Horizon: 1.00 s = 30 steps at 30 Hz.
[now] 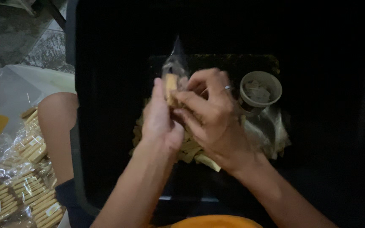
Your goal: The person packs rectangular snack biscuits into small clear plastic bags. They pick biscuits from a black bin, place them into bags, and set the filled bags aside. The process is repeated continuously.
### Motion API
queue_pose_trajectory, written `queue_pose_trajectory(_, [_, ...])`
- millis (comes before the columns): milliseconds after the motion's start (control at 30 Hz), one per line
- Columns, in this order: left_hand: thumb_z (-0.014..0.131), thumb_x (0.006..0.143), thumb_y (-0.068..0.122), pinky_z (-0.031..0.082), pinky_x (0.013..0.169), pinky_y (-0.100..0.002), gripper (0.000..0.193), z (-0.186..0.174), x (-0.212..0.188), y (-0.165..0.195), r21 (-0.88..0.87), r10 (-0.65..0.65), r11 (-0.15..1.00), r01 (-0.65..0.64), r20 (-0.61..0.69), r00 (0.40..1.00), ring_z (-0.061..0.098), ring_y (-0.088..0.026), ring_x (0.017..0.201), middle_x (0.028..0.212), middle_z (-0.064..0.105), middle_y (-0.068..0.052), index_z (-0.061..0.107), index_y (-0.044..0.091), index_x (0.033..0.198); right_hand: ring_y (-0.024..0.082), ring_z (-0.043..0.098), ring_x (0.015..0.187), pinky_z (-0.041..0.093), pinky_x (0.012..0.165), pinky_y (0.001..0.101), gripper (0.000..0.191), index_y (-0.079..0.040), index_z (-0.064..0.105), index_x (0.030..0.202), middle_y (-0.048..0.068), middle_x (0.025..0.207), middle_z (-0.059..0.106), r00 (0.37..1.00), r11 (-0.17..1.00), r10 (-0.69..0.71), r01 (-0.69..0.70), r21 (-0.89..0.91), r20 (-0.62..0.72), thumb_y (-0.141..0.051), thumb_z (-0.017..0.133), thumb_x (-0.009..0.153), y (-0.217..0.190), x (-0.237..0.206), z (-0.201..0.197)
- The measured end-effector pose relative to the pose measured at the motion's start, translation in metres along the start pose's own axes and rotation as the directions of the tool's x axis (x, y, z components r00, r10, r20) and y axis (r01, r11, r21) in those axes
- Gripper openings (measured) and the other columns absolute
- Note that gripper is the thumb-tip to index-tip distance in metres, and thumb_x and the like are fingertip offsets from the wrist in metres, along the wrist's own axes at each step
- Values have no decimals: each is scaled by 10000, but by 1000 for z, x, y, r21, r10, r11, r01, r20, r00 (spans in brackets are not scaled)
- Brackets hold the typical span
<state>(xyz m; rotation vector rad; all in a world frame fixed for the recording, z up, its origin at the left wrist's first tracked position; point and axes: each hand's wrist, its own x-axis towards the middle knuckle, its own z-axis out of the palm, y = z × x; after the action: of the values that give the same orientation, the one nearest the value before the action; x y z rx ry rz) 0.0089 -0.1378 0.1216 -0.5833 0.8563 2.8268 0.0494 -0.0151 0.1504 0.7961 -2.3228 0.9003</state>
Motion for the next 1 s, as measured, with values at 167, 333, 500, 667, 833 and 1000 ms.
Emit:
queue_pose_trajectory(167, [419, 1018, 463, 590, 898, -326, 485, 2, -8, -6, 175, 48, 983, -48, 5, 999, 654, -180, 1012, 1128, 661, -73, 647, 88, 1226, 320, 497, 1204, 505, 989, 432, 517, -119, 760, 1194, 166, 1332, 503, 999, 979, -42, 39, -199, -13, -262, 910, 721, 13, 2, -6])
queue_pose_trajectory(333, [405, 1033, 497, 485, 904, -339, 524, 21, -30, -12, 410, 32, 910, -65, 87, 996, 560, -168, 1058, 1153, 629, -42, 622, 105, 1304, 221, 651, 1049, 589, 888, 348, 403, -195, 680, 1327, 75, 1334, 531, 956, 951, 289, -292, 99, 49, -197, 733, 928, 24, 9, -5])
queue_pose_trajectory(500, [361, 1000, 513, 476, 1032, -357, 561, 24, -40, -9, 260, -21, 966, -9, 113, 993, 586, -143, 1155, 1199, 620, -32, 574, 104, 1319, 222, 691, 1087, 601, 896, 347, 345, -108, 680, 1354, 98, 1270, 606, 977, 973, 145, -169, 156, 155, -144, 682, 1011, 33, 7, -13])
queue_pose_trajectory(667, [402, 1015, 487, 459, 982, -383, 564, 22, -42, -15, 332, -86, 941, 68, 40, 995, 570, -192, 1126, 1165, 609, -66, 585, 47, 1317, 160, 717, 960, 647, 747, 254, 247, -89, 727, 1234, 91, 1253, 586, 954, 931, 278, -297, 211, 115, -138, 646, 1006, 35, 7, 1])
queue_pose_trajectory(833, [451, 1007, 458, 504, 943, -346, 504, 18, -47, -12, 428, -94, 903, 28, 134, 986, 601, -192, 1137, 1176, 625, -83, 583, 62, 1290, 153, 714, 865, 653, 727, 272, 280, -109, 745, 1246, 64, 1158, 610, 805, 596, 508, -585, 551, 306, -138, 620, 997, 39, 13, -4])
queue_pose_trajectory(1000, [566, 904, 543, 480, 1043, -355, 586, 16, -54, -12, 392, -185, 916, 85, 225, 957, 595, -183, 1206, 1240, 641, -56, 590, 120, 1309, 85, 725, 931, 650, 765, 250, 254, -67, 722, 1214, 36, 1118, 740, 867, 570, 498, -359, 739, 38, -53, 676, 964, 40, 22, -15])
